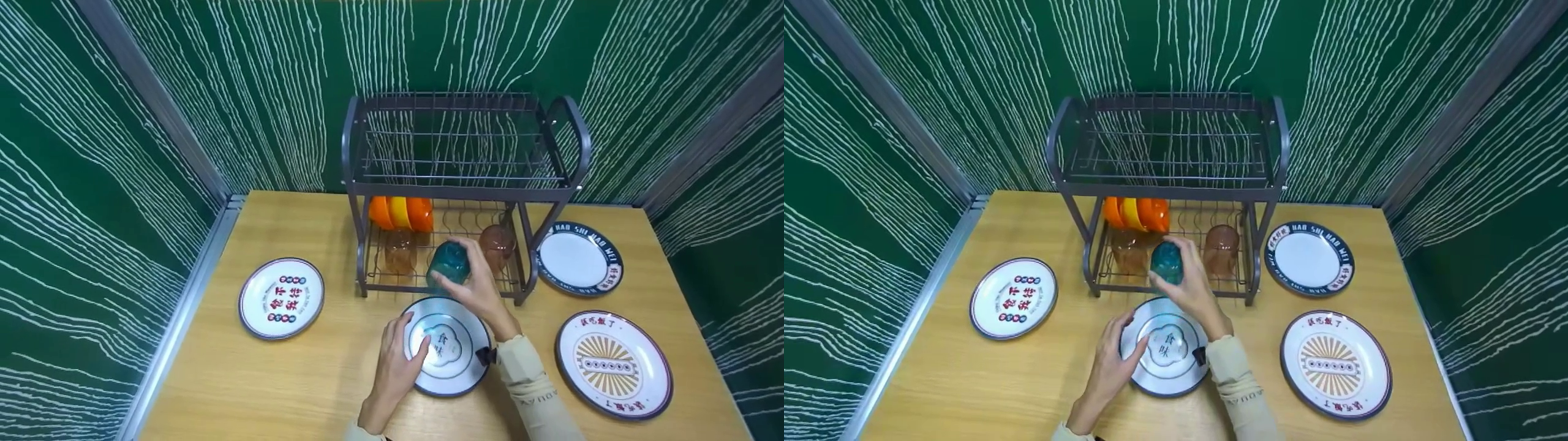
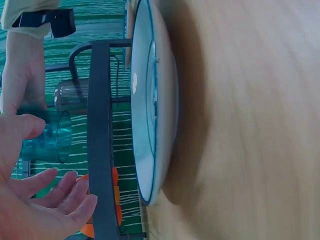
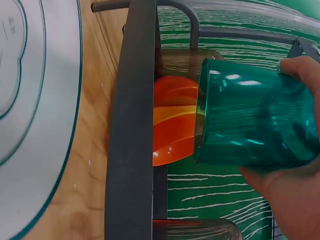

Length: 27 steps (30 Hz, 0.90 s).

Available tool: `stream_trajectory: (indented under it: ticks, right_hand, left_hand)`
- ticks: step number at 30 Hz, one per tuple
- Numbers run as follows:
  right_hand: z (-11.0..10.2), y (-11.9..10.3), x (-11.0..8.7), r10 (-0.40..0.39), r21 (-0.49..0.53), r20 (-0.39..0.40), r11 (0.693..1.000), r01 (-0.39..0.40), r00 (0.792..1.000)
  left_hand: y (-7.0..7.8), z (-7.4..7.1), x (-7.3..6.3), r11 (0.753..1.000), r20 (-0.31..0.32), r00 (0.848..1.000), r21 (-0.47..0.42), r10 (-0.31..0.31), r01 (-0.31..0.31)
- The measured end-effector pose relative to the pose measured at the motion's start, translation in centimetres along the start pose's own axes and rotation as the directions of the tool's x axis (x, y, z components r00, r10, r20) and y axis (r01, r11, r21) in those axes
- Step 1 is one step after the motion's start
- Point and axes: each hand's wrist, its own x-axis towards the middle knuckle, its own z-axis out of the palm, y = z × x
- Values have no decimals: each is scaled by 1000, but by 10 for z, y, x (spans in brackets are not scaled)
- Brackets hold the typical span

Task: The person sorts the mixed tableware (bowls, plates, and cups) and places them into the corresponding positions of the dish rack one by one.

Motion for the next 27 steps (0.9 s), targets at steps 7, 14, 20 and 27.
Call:
stream_trajectory:
  ticks: [7,14,20,27]
  right_hand:
    - [-2,9,19,14,-17,-4,1000,-14,1000]
    - [0,19,33,4,-61,-26,998,-5,1000]
    - [5,27,40,29,-77,-11,997,-30,1000]
    - [12,41,42,54,-86,-14,995,-55,998]
  left_hand:
    - [-11,2,-11,996,-46,996,30,-78,80]
    - [-22,10,-27,972,-55,971,18,-232,234]
    - [-23,18,-37,953,-68,951,-60,-300,297]
    - [-28,27,-38,942,-84,939,-77,-332,326]
